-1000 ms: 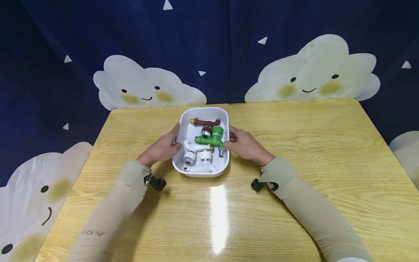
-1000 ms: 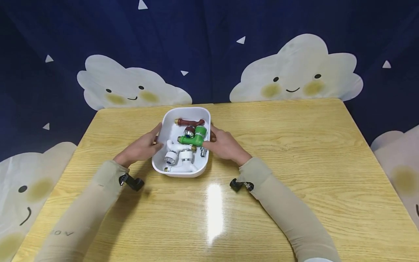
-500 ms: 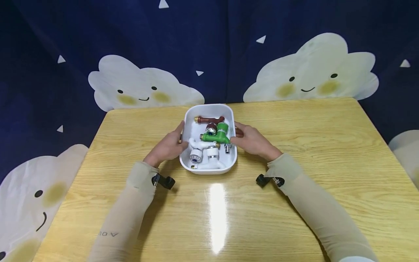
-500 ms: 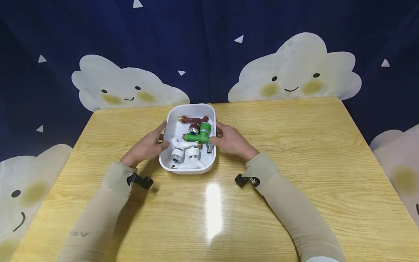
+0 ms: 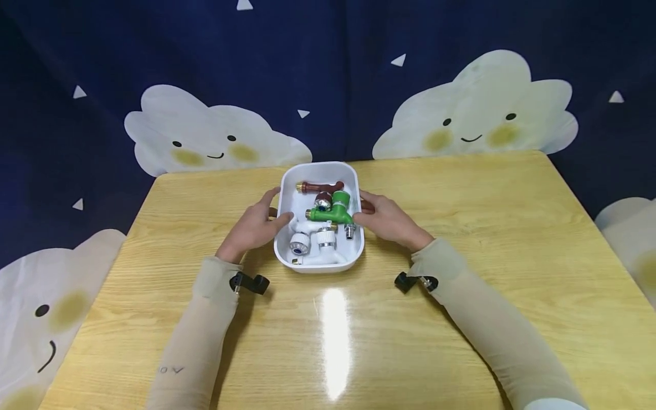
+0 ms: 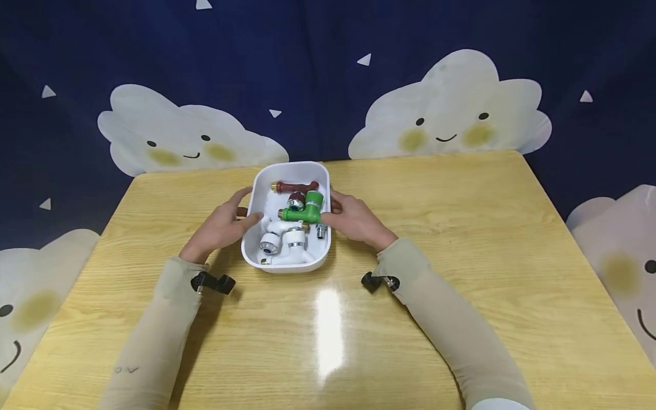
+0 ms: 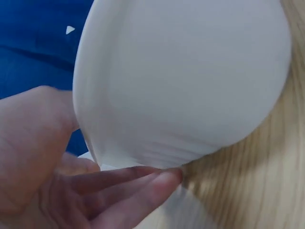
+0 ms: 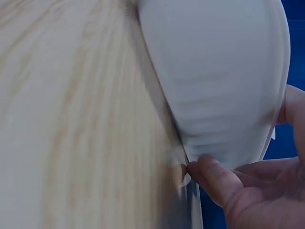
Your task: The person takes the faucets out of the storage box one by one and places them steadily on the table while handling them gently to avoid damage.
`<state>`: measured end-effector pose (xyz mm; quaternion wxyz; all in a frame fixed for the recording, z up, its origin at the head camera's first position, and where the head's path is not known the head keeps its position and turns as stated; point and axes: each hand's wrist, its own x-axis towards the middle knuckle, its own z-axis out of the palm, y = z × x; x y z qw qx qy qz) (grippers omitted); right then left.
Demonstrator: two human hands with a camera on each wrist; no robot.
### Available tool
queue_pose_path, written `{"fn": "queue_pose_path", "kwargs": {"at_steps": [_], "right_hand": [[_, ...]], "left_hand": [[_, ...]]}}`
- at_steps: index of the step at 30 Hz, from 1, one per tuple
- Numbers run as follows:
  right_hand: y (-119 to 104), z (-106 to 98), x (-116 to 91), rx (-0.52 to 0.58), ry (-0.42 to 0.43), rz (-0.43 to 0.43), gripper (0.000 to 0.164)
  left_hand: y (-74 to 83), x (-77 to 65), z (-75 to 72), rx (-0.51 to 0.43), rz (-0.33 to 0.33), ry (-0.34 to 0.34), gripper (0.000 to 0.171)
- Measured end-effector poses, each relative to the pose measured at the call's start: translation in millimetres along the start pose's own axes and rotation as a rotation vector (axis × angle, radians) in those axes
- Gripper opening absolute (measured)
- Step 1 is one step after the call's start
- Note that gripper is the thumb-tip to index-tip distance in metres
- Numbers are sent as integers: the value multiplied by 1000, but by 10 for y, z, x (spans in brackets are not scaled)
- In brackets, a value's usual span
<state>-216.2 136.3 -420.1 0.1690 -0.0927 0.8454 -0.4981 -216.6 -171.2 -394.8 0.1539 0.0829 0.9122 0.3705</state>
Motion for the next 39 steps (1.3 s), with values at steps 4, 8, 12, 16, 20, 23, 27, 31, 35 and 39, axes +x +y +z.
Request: {"fn": "queue_pose_path", "kwargs": {"at_steps": [4, 8, 12, 16, 20, 23, 27, 31, 35, 39], "right_hand": [[1, 10, 16, 1, 11, 0, 78], [14, 15, 14, 11, 32, 1, 77], [41, 14, 4, 21, 56, -11, 77], [67, 29, -10, 56, 75, -22, 74], [77, 34, -21, 70, 99, -25, 73], [83, 39, -25, 77, 100, -28, 74], [93, 72, -27, 116, 58, -26, 77], [101, 87, -25, 139, 40, -21, 79], [105, 67, -21, 139, 59, -11, 80], [88, 64, -28, 142, 46, -1, 80]], "left_hand": [[-13, 60, 4, -48, -44, 106, 65], [-28, 107, 42, -50, -47, 138, 60], [-27, 131, 72, -35, -33, 119, 60], [-5, 148, 57, 9, -14, 105, 62], [35, 168, 31, 87, 24, 89, 66], [60, 151, 17, 134, 47, 72, 67], [53, 66, 13, 158, 39, 47, 68], [33, 8, 32, 143, 18, 27, 77], [47, 33, 47, 137, 16, 19, 77], [67, 71, 44, 228, 22, -15, 68]]}}
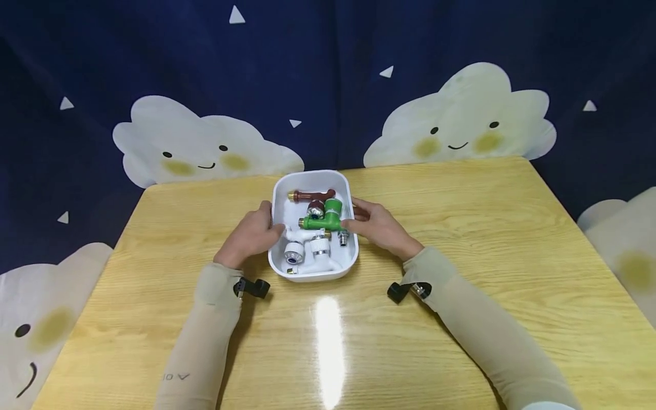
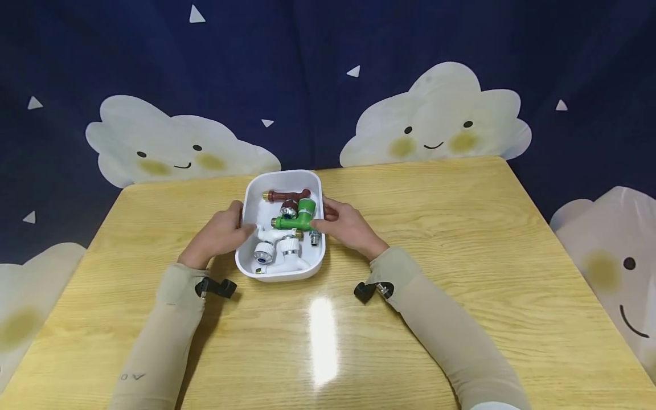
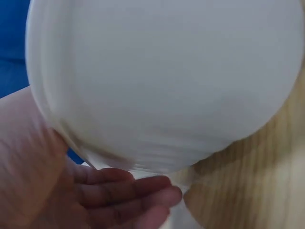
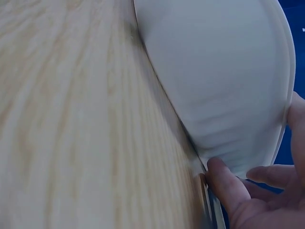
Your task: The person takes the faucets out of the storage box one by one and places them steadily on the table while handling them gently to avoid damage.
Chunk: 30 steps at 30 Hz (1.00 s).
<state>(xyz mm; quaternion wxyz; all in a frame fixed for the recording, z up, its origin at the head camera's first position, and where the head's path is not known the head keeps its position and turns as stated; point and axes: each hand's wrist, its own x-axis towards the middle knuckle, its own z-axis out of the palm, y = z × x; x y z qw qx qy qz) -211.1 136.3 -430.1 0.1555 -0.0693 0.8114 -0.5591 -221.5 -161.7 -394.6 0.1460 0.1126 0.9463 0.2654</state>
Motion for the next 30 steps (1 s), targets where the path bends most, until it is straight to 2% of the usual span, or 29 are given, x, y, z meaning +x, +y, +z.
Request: {"fn": "queue_pose_path", "kwargs": {"at_steps": [3, 8, 11, 15, 19, 25, 30], "right_hand": [[2, 15, -18, -22, 6, -9, 79], [22, 11, -62, -64, 30, -29, 77], [-5, 0, -77, -64, 25, -39, 76], [-32, -58, -100, -72, 26, -39, 74], [-16, -119, -82, -85, 21, -39, 72], [-22, -66, -22, -73, 15, -52, 72], [2, -16, -15, -86, 10, -46, 72]], "left_hand": [[5, 17, -9, 76, 16, -48, 72], [20, 14, -3, 83, 11, -97, 78], [31, 9, -5, 96, 8, -73, 72], [69, 46, 33, 115, 44, -31, 62], [101, 77, 75, 145, 55, -22, 56], [86, 78, 15, 255, 38, -12, 45], [87, 61, 16, 373, 2, -10, 44]]}}
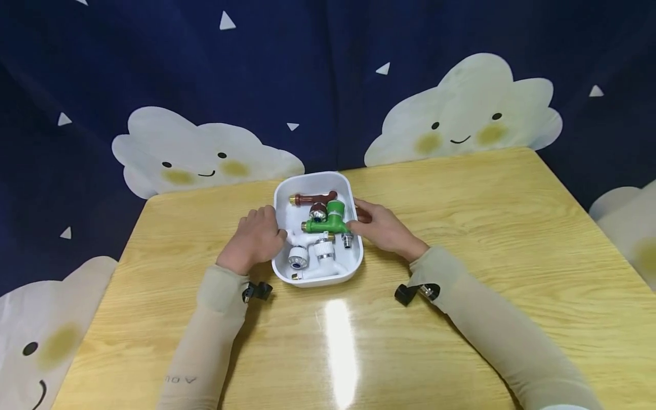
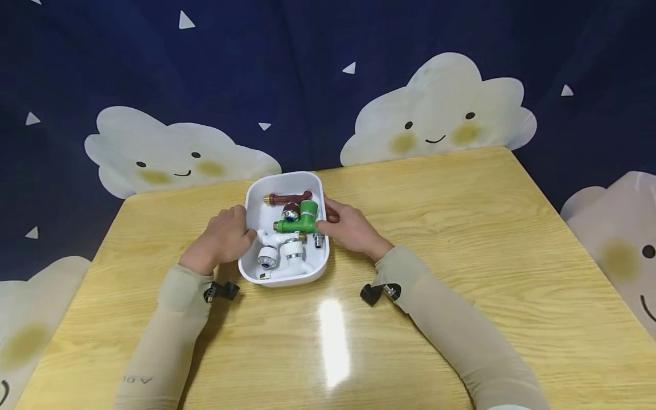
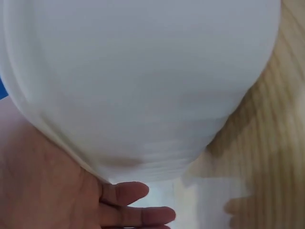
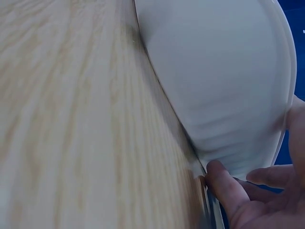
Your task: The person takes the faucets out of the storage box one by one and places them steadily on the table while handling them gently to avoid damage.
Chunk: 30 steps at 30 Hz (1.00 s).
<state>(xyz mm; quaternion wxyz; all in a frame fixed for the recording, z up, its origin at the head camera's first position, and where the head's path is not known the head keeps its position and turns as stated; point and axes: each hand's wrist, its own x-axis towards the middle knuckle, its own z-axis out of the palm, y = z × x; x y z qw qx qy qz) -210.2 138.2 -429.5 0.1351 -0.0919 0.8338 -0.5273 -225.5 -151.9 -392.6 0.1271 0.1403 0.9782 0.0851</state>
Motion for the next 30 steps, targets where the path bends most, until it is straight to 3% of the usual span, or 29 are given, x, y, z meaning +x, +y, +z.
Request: {"fn": "queue_pose_path", "kwargs": {"at_steps": [19, 26, 30], "right_hand": [[15, 33, 27, -14, 4, 16, 75], [-43, 30, 16, -72, 82, 12, 71], [-68, 21, 6, -76, 78, 6, 70]], "left_hand": [[-78, -6, 52, -39, 33, 58, 31], [-70, -8, 50, -48, 28, 58, 32], [-70, -2, 61, -44, 24, 55, 32]]}}
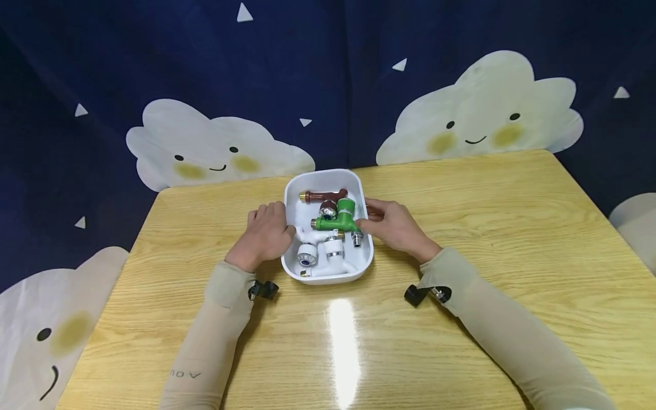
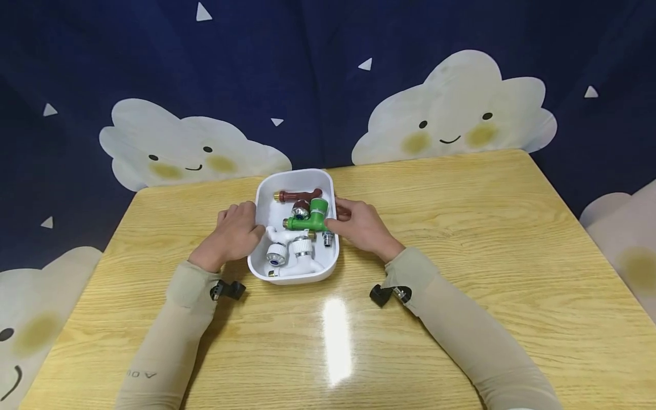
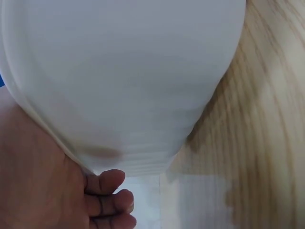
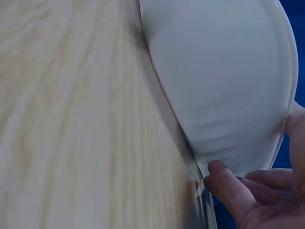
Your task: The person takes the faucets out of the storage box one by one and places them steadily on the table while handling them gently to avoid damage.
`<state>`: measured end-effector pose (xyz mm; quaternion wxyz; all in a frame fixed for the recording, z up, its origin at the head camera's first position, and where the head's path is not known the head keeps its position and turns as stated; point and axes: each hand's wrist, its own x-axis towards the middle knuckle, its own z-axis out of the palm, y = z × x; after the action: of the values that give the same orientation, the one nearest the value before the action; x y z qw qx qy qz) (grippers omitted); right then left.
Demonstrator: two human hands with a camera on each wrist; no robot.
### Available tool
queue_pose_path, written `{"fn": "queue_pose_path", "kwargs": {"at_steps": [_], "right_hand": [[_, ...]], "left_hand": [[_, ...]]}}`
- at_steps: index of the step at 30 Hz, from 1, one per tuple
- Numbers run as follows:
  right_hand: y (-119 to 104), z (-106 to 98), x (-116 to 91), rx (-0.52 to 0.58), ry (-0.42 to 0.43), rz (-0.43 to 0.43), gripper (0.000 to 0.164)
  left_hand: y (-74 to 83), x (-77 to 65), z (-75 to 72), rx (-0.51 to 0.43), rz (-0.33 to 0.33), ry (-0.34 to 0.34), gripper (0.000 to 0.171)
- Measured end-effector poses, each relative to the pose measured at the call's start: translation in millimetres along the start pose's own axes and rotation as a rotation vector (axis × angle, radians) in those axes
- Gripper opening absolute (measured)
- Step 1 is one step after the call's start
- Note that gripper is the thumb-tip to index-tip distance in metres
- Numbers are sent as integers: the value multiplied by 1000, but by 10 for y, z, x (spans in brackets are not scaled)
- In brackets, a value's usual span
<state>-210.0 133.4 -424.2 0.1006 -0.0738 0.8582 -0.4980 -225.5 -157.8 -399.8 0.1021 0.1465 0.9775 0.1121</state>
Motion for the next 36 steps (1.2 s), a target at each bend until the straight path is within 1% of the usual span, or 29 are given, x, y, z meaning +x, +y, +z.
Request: {"fn": "queue_pose_path", "kwargs": {"at_steps": [5, 8, 14, 20, 28, 36], "right_hand": [[-24, -15, -6, -10, -16, -2, 71], [-31, -23, -8, -43, -11, -8, 69], [-47, -37, -12, -124, 21, -33, 61], [-88, -92, -35, -188, 66, -60, 52], [-87, -147, -28, -226, 104, -83, 44], [-118, -210, -52, -222, 146, -107, 41]], "left_hand": [[8, -7, -8, -5, 0, 3, 32], [11, -8, -9, -8, -3, 1, 32], [17, -3, -4, -7, -13, -2, 35], [31, -3, -8, 2, -30, -5, 38], [34, -17, -17, -5, -26, -8, 39], [25, -14, -10, -6, -23, -10, 40]]}}
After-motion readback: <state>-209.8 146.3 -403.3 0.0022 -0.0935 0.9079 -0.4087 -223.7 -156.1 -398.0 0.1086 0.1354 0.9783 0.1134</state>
